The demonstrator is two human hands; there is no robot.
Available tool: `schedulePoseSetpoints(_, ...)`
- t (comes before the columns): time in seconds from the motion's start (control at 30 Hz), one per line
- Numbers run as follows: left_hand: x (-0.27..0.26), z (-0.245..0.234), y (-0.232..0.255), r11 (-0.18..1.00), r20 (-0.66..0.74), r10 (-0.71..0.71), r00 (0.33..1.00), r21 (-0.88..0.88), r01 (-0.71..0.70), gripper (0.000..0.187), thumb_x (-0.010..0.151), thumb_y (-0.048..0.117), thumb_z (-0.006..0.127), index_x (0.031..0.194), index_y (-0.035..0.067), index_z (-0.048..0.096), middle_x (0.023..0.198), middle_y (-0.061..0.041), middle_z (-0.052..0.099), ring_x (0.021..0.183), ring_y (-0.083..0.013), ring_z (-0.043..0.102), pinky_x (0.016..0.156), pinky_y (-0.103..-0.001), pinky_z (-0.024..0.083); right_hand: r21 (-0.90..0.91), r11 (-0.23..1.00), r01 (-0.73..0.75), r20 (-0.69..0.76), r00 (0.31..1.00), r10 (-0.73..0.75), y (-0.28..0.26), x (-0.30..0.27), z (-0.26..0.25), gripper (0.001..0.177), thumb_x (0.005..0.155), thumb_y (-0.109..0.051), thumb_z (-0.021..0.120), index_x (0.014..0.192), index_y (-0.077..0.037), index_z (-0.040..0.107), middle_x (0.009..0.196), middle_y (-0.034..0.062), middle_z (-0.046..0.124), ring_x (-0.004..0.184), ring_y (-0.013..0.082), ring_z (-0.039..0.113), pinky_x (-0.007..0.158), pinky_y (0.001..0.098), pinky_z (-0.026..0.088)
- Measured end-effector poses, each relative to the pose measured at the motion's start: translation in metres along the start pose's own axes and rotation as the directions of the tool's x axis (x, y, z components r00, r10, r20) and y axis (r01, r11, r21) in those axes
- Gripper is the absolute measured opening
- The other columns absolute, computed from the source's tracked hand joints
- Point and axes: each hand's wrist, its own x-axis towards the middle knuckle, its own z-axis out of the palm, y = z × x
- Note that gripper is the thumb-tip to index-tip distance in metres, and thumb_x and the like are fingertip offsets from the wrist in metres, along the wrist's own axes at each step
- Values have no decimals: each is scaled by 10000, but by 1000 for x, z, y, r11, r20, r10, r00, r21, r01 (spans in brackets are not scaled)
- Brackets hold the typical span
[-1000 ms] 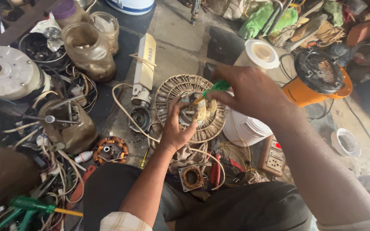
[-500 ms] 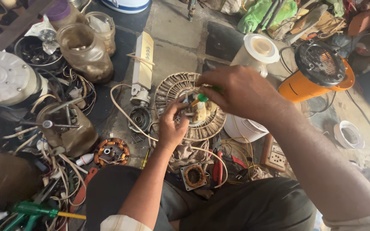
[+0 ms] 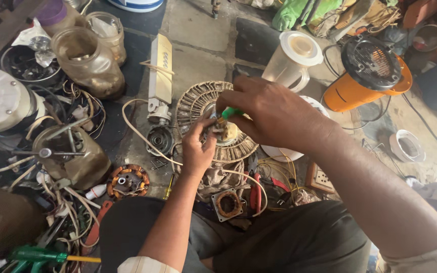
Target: The person sits on the floor and disassembles a small electric motor using a screwdriver. They remove the outer casing, separate the internal components, and manipulate the wires and rotor assembly.
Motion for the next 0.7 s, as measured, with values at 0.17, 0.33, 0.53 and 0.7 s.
schedulePoseSetpoints(0.17,3,-4,3,998,32,-26,999,50,25,234,971,53,695,1203,21,686,1342,-185,686,1254,-328,675,1042,-419,551,-138,973,-188,180,961,211,0,3,2,267,969,-313,668,1157,-124,662,911,107,670,837,328,707,687,476,559)
schedulePoseSetpoints(0.33,4,-5,2,996,44,-42,998,85,38,273,925,1,644,1187,32,715,1358,-188,669,1277,-340,658,1058,-428,555,-153,978,-142,109,981,159,1,3,6,379,893,-336,711,1181,-97,651,986,130,674,860,350,706,685,479,565)
schedulePoseSetpoints(0.53,4,-4,1,995,48,-87,995,43,85,235,963,60,665,1195,41,699,1367,-168,669,1279,-322,662,1055,-423,566,-3,999,-35,79,996,35,8,6,3,261,890,-178,662,1146,-130,669,1017,123,646,935,347,710,750,470,575)
schedulePoseSetpoints(0.7,6,-3,3,996,65,-85,994,38,83,238,969,93,684,1201,38,694,1380,-163,659,1286,-320,653,1057,-432,560,-48,988,-150,164,974,156,6,6,1,219,990,-262,656,1139,-103,673,983,125,646,838,329,717,709,472,577)
